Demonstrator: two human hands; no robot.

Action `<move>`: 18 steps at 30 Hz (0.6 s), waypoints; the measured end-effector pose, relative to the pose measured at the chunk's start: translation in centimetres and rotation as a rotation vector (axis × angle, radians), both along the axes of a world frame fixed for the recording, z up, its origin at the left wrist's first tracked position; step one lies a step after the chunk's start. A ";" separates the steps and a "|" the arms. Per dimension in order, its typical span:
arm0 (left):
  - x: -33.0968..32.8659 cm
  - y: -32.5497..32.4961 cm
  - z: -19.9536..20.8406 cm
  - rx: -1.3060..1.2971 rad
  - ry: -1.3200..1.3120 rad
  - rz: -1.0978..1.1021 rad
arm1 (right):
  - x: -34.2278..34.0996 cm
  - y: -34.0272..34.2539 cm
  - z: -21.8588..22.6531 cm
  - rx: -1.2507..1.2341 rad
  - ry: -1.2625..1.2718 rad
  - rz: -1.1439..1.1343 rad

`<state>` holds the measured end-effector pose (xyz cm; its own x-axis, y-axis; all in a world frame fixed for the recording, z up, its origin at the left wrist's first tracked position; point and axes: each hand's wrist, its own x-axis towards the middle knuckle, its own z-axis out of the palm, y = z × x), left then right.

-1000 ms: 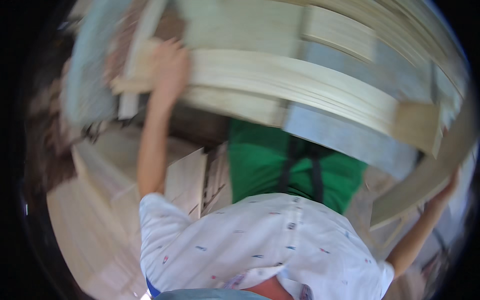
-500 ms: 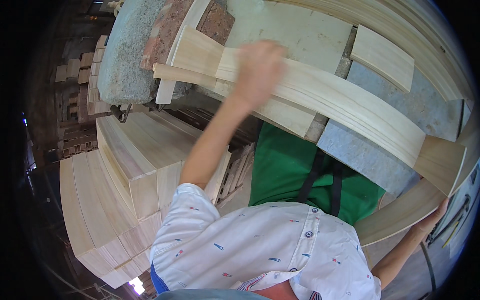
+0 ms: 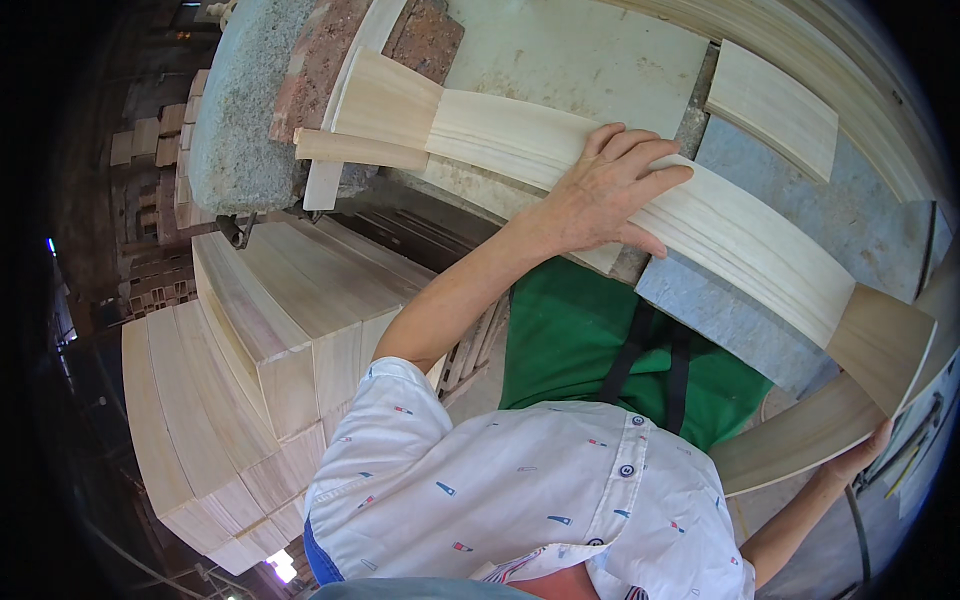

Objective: Assembling wooden boxes by applying glue to the joints and securing panels with a pneumatic nailer.

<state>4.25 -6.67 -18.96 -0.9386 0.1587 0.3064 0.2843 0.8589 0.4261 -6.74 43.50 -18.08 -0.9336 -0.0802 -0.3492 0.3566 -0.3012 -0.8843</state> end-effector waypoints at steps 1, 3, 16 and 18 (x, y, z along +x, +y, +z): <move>0.3 0.0 0.1 -0.005 -0.004 0.005 | 0.1 0.3 -0.4 -0.040 0.007 0.010; 0.4 0.0 0.1 -0.015 -0.005 0.010 | 0.2 0.3 -0.3 -0.032 -0.012 -0.008; 0.5 -0.1 0.0 -0.012 0.066 0.020 | -1.1 1.7 0.6 0.054 -0.038 -0.090; 0.7 -0.2 0.1 -0.007 0.059 0.019 | -1.7 3.1 1.3 0.044 -0.037 -0.091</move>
<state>4.90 -6.84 -18.89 -0.9219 0.1438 0.3597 0.2925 0.8672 0.4029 -8.46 46.59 -16.75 -0.9226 0.0205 -0.3852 0.3625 -0.2955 -0.8839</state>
